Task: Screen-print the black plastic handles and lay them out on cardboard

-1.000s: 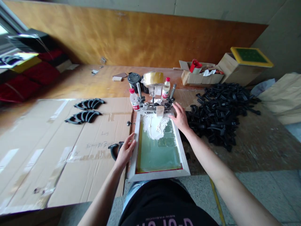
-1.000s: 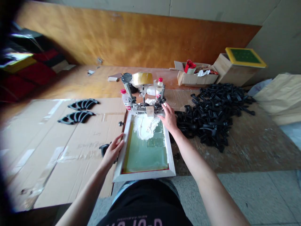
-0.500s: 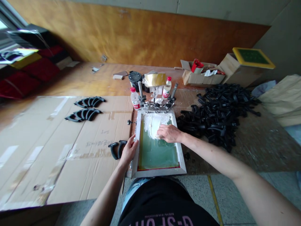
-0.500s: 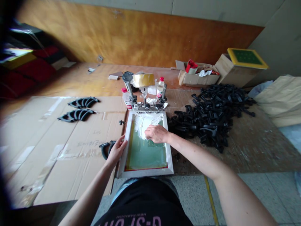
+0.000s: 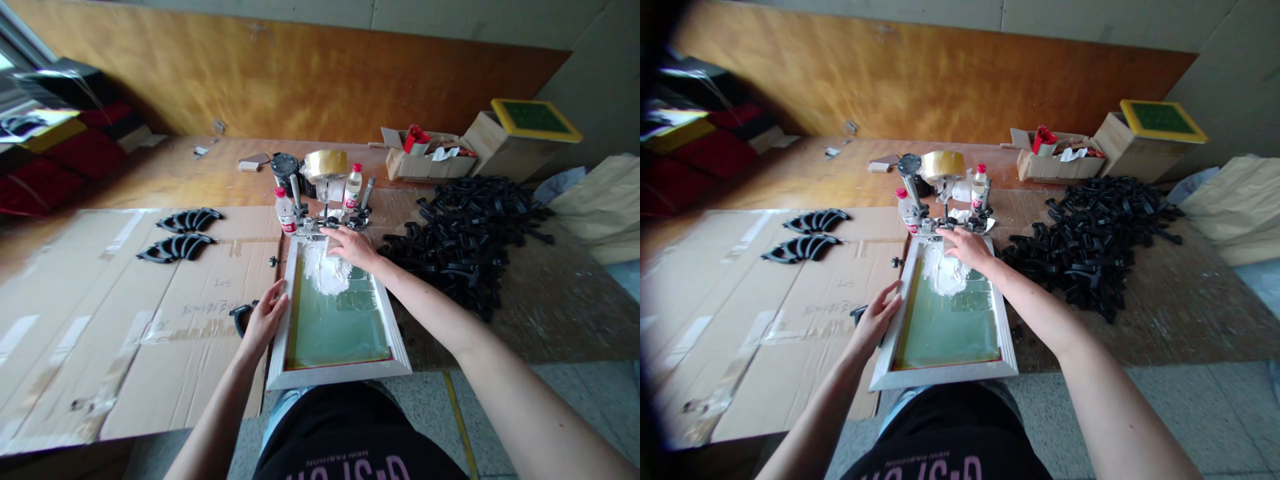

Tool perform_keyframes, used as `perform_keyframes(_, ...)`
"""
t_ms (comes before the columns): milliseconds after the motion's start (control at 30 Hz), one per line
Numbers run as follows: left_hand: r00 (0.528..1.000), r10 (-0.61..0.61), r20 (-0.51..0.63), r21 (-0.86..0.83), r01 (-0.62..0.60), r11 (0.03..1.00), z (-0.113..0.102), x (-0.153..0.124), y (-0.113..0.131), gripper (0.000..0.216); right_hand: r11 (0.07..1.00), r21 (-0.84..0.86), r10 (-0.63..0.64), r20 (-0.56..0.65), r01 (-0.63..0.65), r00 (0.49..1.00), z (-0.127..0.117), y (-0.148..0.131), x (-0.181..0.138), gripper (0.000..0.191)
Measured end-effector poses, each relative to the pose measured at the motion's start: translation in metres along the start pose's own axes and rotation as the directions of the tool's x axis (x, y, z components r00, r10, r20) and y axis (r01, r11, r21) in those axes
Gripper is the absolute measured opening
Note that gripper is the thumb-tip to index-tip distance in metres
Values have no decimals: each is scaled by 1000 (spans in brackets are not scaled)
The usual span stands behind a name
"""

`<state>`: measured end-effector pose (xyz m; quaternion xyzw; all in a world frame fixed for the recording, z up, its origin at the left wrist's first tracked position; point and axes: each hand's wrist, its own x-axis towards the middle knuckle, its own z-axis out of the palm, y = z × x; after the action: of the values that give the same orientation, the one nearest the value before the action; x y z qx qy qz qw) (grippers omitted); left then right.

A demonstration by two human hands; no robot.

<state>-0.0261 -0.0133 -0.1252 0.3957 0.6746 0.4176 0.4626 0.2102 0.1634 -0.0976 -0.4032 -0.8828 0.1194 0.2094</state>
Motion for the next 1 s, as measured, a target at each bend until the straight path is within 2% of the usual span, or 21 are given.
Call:
perform_keyframes(67, 1000, -3, 16, -24, 3, 1000, -6, -2, 19, 72, 996, -17, 85, -76, -86, 994, -15, 20, 19, 62)
perform_keyframes(133, 1000, 20, 19, -62, -19, 998, -10, 1, 38, 67, 987, -31, 151, -208, -160, 966, -33, 45, 21, 59)
perform_keyframes(233, 988, 147, -43, -243, -154, 958, -5, 15, 67, 64, 930, 18, 345, -388, -367, 855, -47, 82, -7, 40)
perform_keyframes(300, 966, 234, -113, -339, -259, 904, 2, 27, 85, 61, 856, 71, 503, -344, -512, 793, -39, 93, -34, 29)
perform_keyframes(333, 958, 252, -138, -363, -285, 887, 6, 32, 93, 60, 833, 83, 547, -271, -547, 792, -30, 92, -47, 25)
perform_keyframes(400, 957, 232, -174, -400, -284, 872, 15, 38, 100, 58, 868, 74, 496, -93, -491, 863, -3, 79, -69, 23)
perform_keyframes(467, 962, 174, -209, -444, -252, 860, 26, 35, 94, 57, 948, 47, 314, 40, -315, 949, 23, 56, -83, 27)
perform_keyframes(500, 972, 138, -188, -456, -211, 865, 33, 30, 85, 56, 968, 26, 247, 78, -250, 966, 34, 42, -88, 28)
perform_keyframes(567, 1000, 18, -8, -439, -20, 898, 48, 14, 58, 57, 976, -33, 218, 91, -216, 972, 47, 15, -93, 19)
perform_keyframes(600, 991, -64, 120, -402, 108, 909, 56, 5, 43, 59, 974, -56, 224, 79, -220, 971, 50, 3, -95, 12)
perform_keyframes(667, 926, -219, 307, -316, 316, 895, 71, -13, 15, 65, 982, -74, 177, 64, -173, 982, 52, -17, -97, 17)
perform_keyframes(700, 900, -266, 344, -296, 373, 879, 77, -20, 4, 67, 990, -76, 127, 65, -122, 990, 53, -25, -97, 20)
perform_keyframes(800, 882, -312, 354, -296, 422, 857, 87, -33, -14, 69, 995, -85, 57, 61, -52, 997, 56, -33, -101, 13)
perform_keyframes(900, 879, -307, 366, -266, 415, 870, 88, -38, -17, 70, 993, -90, 84, 41, -80, 996, 64, -23, -108, 16)
perform_keyframes(1000, 865, -312, 393, -231, 422, 877, 89, -44, -17, 71, 995, -92, 34, 52, -30, 998, 72, -10, -114, 17)
